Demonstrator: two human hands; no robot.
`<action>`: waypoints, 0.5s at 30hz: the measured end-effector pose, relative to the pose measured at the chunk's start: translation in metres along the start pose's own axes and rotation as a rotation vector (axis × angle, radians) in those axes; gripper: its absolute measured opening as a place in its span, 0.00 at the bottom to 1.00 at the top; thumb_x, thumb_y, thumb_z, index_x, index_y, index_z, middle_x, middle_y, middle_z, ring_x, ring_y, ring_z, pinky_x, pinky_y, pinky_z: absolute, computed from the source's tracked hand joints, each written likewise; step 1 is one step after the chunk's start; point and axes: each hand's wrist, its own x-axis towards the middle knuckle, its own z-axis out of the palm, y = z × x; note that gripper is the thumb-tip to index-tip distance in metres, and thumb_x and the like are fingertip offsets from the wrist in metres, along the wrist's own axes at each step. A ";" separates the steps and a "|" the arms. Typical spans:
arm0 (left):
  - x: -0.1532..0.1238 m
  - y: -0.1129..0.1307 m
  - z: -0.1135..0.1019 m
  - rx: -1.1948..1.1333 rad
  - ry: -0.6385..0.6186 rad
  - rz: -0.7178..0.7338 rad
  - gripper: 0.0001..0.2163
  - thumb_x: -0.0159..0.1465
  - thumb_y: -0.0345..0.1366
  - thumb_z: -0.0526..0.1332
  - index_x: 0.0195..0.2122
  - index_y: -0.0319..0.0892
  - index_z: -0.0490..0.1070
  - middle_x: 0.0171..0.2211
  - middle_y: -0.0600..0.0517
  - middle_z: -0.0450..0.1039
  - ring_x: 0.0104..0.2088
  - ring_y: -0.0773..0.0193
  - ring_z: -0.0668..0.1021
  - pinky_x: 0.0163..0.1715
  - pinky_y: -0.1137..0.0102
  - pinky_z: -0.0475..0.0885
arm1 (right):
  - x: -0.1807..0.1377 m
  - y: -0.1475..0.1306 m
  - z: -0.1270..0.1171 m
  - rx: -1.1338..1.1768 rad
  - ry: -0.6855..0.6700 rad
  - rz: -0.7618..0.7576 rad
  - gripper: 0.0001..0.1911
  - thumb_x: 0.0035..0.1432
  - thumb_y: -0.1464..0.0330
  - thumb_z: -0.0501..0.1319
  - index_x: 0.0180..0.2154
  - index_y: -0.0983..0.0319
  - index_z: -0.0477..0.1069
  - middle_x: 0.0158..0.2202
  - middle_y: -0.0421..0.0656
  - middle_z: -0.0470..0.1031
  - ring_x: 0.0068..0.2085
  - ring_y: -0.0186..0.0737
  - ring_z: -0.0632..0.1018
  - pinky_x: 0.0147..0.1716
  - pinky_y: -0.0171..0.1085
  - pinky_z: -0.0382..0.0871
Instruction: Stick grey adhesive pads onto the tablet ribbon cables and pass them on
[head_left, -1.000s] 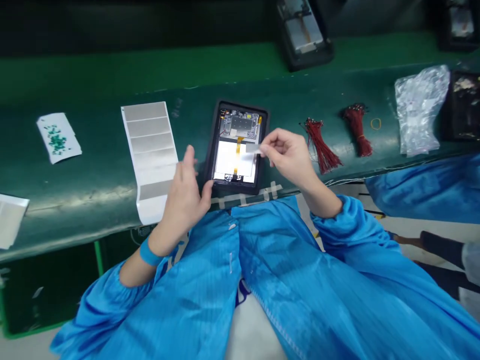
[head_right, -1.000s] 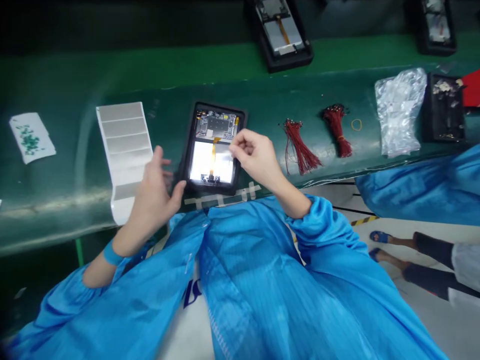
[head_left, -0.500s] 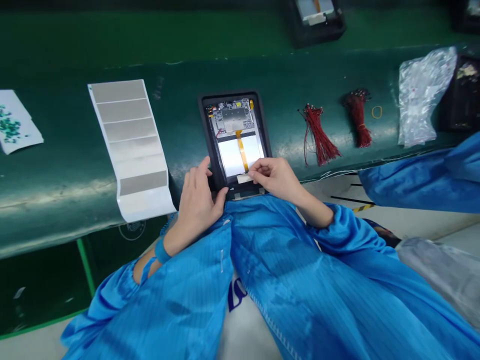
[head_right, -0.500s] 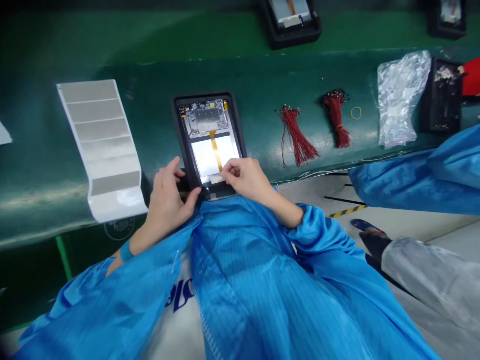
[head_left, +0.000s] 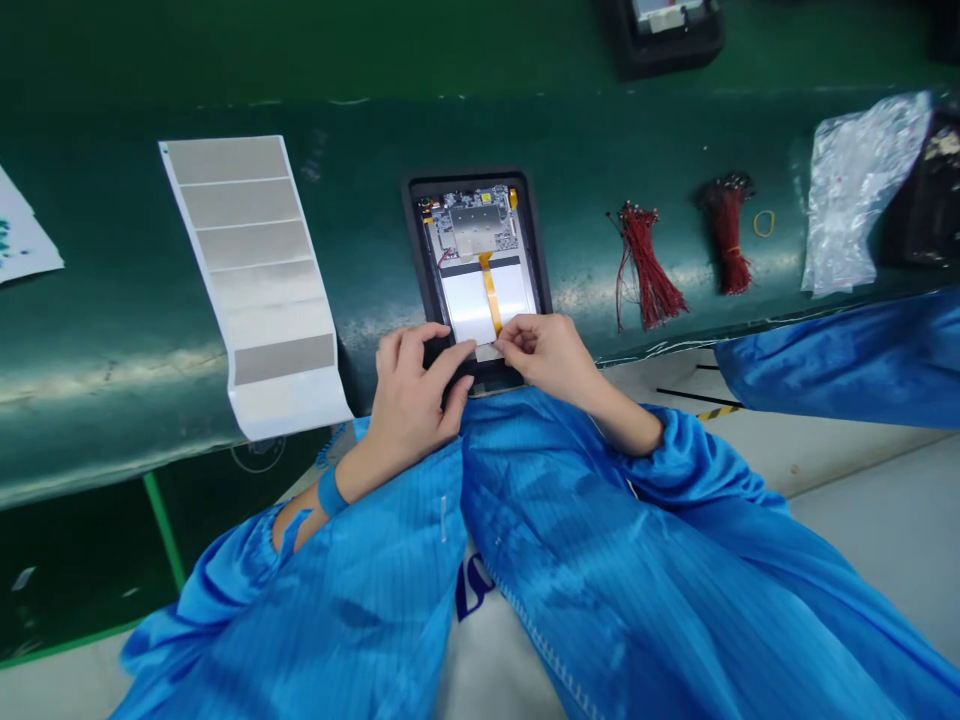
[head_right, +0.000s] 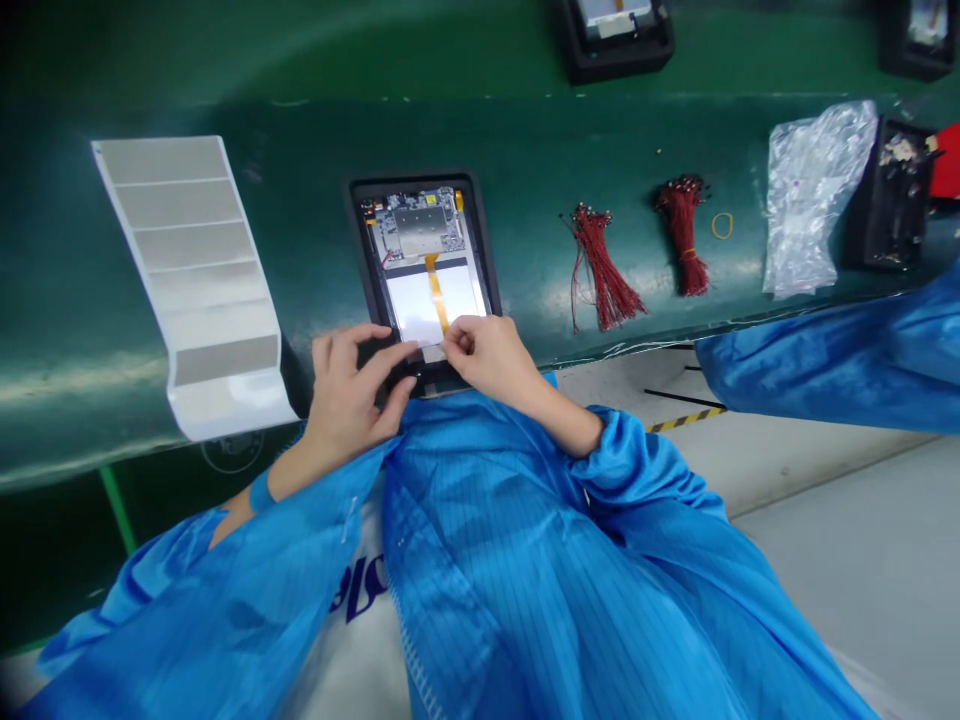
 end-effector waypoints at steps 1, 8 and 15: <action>0.000 0.000 0.001 0.003 -0.011 0.026 0.17 0.73 0.40 0.61 0.60 0.46 0.80 0.62 0.37 0.69 0.61 0.39 0.68 0.64 0.43 0.64 | 0.000 0.000 0.000 -0.001 0.002 -0.001 0.07 0.60 0.71 0.63 0.29 0.60 0.73 0.25 0.38 0.75 0.27 0.34 0.73 0.33 0.35 0.65; 0.002 0.000 0.007 0.042 -0.100 0.042 0.18 0.74 0.40 0.60 0.62 0.51 0.81 0.68 0.38 0.66 0.64 0.36 0.65 0.65 0.38 0.61 | 0.000 -0.003 0.001 -0.067 0.022 0.002 0.07 0.60 0.72 0.63 0.28 0.60 0.71 0.25 0.37 0.75 0.27 0.34 0.72 0.33 0.35 0.64; 0.002 0.000 0.007 0.091 -0.120 0.035 0.20 0.75 0.40 0.58 0.65 0.50 0.79 0.69 0.38 0.66 0.65 0.35 0.65 0.62 0.40 0.62 | -0.004 -0.017 0.009 -0.440 0.008 -0.019 0.05 0.66 0.72 0.60 0.35 0.60 0.72 0.30 0.43 0.79 0.31 0.40 0.75 0.33 0.39 0.58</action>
